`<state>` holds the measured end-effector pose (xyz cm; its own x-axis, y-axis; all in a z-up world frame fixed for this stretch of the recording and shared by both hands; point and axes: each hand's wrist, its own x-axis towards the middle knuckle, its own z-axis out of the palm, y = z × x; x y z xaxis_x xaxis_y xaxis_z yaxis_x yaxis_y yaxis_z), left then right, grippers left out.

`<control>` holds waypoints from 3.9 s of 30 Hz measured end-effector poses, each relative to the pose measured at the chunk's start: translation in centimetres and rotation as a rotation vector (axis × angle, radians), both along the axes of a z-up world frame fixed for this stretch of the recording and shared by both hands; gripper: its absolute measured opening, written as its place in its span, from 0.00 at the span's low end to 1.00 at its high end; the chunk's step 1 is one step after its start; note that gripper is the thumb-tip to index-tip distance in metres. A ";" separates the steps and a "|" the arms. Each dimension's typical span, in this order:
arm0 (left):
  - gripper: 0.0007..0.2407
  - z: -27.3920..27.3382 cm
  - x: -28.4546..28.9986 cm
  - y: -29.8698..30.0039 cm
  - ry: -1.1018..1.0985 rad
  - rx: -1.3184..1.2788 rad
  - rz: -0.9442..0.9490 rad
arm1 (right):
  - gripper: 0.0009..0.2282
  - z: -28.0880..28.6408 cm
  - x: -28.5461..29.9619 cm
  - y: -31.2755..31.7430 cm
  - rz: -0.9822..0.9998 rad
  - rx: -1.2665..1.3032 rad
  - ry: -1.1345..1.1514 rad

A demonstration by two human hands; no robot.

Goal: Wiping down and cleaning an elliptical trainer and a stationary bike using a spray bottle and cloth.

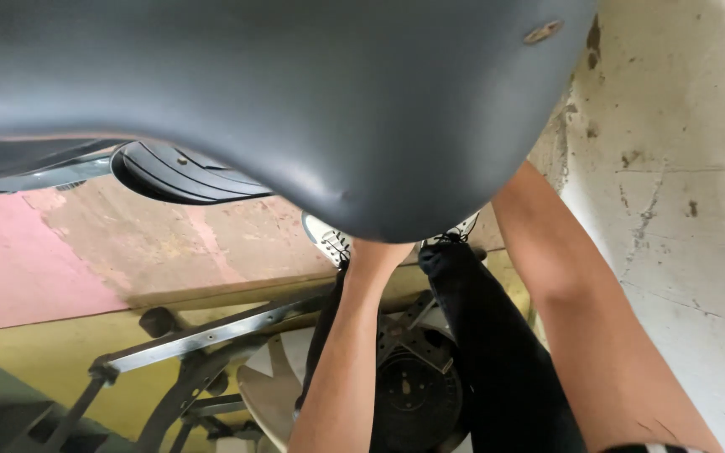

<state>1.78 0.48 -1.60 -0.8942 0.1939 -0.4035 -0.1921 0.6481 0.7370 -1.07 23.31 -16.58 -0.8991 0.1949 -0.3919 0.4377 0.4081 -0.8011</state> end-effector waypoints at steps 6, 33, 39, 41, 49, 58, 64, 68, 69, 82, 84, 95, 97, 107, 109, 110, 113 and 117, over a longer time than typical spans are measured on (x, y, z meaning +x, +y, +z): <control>0.13 7.5 -4.7 -1.9 -0.190 0.197 0.409 | 0.18 3.5 -0.5 -1.7 0.123 0.054 -0.038; 0.22 20.3 -3.1 -13.5 0.290 0.302 0.409 | 0.20 23.1 -6.8 -23.8 -0.558 -1.326 -0.080; 0.24 25.0 -0.1 -13.9 0.242 0.208 0.515 | 0.15 23.6 -8.0 -24.6 -0.600 -1.584 -0.210; 0.25 27.2 -0.9 -13.7 0.270 0.160 0.487 | 0.14 24.7 -6.5 -24.8 -0.581 -1.524 -0.254; 0.24 30.9 -6.0 -12.5 -0.063 -0.031 0.429 | 0.21 32.1 -5.9 -20.7 -0.425 -1.316 -0.351; 0.25 28.6 -14.8 -15.8 0.292 -0.148 -0.163 | 0.27 28.1 -9.8 -20.3 -0.832 -1.387 -0.224; 0.32 26.7 -20.2 -19.1 0.185 -0.189 -0.542 | 0.17 25.0 -10.5 -24.7 -0.906 -1.642 0.045; 0.31 26.4 -22.6 -20.6 0.159 -0.176 -0.759 | 0.15 26.6 -11.7 -30.7 -1.169 -1.482 0.064; 0.30 26.3 -23.3 -20.5 0.115 -0.187 -0.781 | 0.17 26.5 -11.9 -31.8 -1.192 -1.406 0.057; 0.20 22.6 -26.4 -19.6 0.176 -0.282 -1.321 | 0.18 22.7 -12.1 -30.4 -1.462 -1.506 0.073; 0.26 20.6 -27.0 -20.0 -0.089 -0.352 -1.263 | 0.16 17.0 -9.0 -33.1 -1.177 -1.625 0.330; 0.22 19.0 -26.5 -18.7 -0.044 -0.263 -1.321 | 0.13 16.8 -9.6 -36.6 -1.199 -1.733 0.254; 0.20 19.5 -26.4 -17.9 -0.118 -0.311 -1.315 | 0.15 16.7 -9.8 -36.5 -1.222 -1.722 0.268; 0.18 18.8 -26.5 -18.4 0.052 -0.203 -1.381 | 0.16 12.4 -13.4 -35.6 -1.304 -1.528 0.157; 0.16 18.1 -26.1 -18.7 0.206 -0.123 -1.430 | 0.17 4.6 -13.1 -36.0 -1.338 -1.365 0.184; 0.17 18.0 -25.8 -18.8 0.205 -0.166 -1.413 | 0.16 -0.1 -12.8 -36.3 -1.323 -1.212 0.219; 0.20 16.9 -25.5 -19.3 0.265 -0.191 -1.401 | 0.18 -7.4 -14.0 -36.6 -1.308 -1.057 0.360; 0.24 15.5 -24.7 -20.0 0.457 -0.212 -1.402 | 0.18 0.2 -15.7 -37.7 -1.377 -1.041 0.528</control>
<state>-22.95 -19.56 13.92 -0.0879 0.9569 -0.2767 0.8788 0.2053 0.4308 -16.73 -14.41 -16.42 -0.3794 0.7174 -0.5843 -0.3665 -0.6964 -0.6170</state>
